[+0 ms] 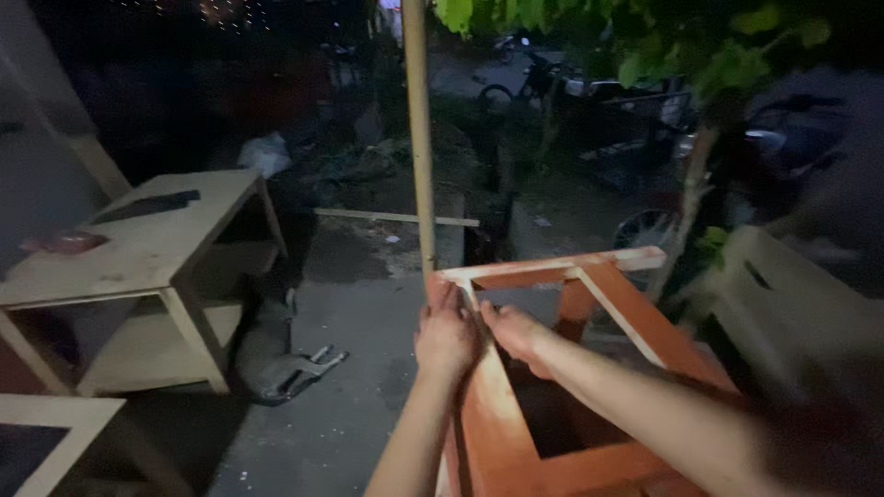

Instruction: The person wipes the surfaces of a small wooden stool with a brown cloth. They systematically clean the legs, frame, and seat, then flip the stool to wipe the underside before setting it upright.

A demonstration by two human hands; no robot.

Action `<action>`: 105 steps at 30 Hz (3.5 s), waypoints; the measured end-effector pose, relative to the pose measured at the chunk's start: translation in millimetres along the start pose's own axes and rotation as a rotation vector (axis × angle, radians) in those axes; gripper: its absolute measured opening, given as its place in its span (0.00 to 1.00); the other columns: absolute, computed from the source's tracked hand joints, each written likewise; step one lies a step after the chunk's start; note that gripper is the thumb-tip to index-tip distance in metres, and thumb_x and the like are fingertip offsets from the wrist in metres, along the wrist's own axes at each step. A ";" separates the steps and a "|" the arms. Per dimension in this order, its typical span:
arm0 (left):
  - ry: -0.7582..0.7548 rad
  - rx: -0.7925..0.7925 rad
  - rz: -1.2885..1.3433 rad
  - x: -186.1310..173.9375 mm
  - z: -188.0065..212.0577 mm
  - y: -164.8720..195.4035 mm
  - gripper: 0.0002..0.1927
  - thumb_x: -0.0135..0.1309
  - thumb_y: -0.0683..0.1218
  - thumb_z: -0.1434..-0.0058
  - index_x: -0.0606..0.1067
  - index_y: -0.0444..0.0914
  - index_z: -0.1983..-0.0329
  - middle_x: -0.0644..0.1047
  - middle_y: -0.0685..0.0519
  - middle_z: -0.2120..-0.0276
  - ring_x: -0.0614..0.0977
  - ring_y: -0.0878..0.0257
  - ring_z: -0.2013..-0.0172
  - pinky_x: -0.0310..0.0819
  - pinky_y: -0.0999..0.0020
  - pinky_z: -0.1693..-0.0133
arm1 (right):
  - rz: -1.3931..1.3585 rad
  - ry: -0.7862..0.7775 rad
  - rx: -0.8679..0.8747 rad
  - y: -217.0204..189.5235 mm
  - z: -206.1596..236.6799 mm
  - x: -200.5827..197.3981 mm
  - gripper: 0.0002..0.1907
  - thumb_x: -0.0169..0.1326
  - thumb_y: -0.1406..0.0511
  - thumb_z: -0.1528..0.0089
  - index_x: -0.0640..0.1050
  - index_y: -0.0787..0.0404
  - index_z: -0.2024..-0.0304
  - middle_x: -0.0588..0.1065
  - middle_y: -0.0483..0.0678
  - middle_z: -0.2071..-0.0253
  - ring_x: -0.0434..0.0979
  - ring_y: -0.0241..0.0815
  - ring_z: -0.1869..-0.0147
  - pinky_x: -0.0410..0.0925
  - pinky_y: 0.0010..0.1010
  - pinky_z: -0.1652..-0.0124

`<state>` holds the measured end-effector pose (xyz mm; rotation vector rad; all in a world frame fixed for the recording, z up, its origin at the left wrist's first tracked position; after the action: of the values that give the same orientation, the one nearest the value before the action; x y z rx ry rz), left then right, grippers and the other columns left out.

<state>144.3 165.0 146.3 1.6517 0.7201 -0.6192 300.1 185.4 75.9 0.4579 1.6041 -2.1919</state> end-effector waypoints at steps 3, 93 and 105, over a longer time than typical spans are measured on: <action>-0.012 -0.021 -0.053 3.9 -6.2 -4.2 0.30 0.42 0.55 0.33 0.59 0.55 0.27 0.60 0.59 0.26 0.59 0.42 0.28 0.54 0.35 0.34 | -0.025 -0.067 -0.008 9.3 43.2 2.2 0.39 0.35 0.39 0.30 0.71 0.69 0.44 0.71 0.64 0.42 0.73 0.59 0.36 0.67 0.52 0.40; -0.378 -0.431 1.174 233.7 -36.8 17.6 0.17 0.43 0.52 0.30 0.76 0.35 0.54 0.77 0.43 0.65 0.80 0.50 0.65 0.76 0.45 0.63 | -0.426 -0.272 0.041 59.2 63.1 -151.5 0.58 0.22 0.25 0.50 0.35 0.37 0.22 0.60 0.66 0.27 0.65 0.61 0.25 0.58 0.61 0.30; -0.140 0.207 0.721 154.9 -97.7 126.5 0.13 0.49 0.47 0.32 0.77 0.31 0.65 0.79 0.44 0.70 0.79 0.52 0.68 0.73 0.53 0.67 | -0.376 -0.243 0.016 69.0 56.5 -161.0 0.61 0.24 0.24 0.52 0.25 0.36 0.24 0.38 0.54 0.21 0.43 0.57 0.20 0.47 0.61 0.25</action>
<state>343.7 263.3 134.3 1.8798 -0.0679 -0.2835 472.2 131.0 111.7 -0.1179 1.6414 -2.4147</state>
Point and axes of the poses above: each hand's wrist, its own z-axis away from the middle knuckle, its own x-axis out of the palm, y = z × x, the point moved 9 cm from there along -z, towards the middle knuckle
